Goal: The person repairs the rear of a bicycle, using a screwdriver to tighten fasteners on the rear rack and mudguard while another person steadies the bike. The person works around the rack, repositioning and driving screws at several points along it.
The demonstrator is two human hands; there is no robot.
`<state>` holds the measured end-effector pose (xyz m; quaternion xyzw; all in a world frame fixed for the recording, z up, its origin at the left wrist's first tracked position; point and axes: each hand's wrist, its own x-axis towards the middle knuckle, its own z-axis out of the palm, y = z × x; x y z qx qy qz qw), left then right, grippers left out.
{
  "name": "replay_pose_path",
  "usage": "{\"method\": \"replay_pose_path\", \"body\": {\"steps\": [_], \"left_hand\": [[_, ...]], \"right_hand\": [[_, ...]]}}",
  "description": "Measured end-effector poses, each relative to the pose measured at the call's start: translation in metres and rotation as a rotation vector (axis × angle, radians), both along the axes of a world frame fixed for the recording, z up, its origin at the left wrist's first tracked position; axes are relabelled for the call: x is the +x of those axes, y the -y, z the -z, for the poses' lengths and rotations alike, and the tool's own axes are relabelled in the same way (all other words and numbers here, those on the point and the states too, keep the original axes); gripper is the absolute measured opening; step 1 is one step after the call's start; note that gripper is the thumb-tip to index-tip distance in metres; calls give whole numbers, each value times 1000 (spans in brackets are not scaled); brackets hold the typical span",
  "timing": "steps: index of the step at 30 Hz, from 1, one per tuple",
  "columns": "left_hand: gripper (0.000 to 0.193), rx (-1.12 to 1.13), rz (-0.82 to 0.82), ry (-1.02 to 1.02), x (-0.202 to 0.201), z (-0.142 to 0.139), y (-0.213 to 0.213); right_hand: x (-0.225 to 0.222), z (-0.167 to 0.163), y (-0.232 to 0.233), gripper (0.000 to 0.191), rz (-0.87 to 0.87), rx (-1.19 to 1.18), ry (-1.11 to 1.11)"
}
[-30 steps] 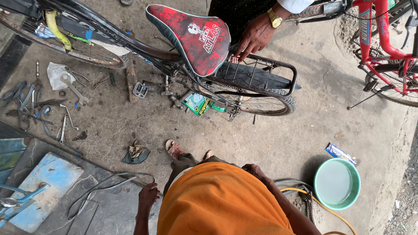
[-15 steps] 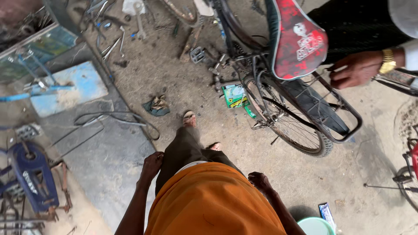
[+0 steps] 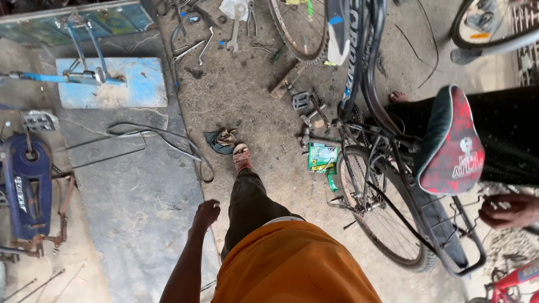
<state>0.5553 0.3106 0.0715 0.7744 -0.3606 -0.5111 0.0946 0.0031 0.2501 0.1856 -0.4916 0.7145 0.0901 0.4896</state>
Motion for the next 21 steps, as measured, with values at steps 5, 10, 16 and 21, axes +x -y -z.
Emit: {"method": "replay_pose_path", "body": {"steps": [5, 10, 16, 21], "left_hand": [[26, -605, -221, -110, 11, 13, 88], [27, -546, -322, -162, 49, 7, 104], [31, -250, -911, -257, 99, 4, 42], [37, -86, -1209, -227, 78, -15, -30]], "right_hand": [[-56, -157, 224, 31, -350, -18, -277], [113, 13, 172, 33, -215, -6, 0], [216, 76, 287, 36, -426, -139, 214], [331, 103, 361, 29, -947, -171, 229]]}}
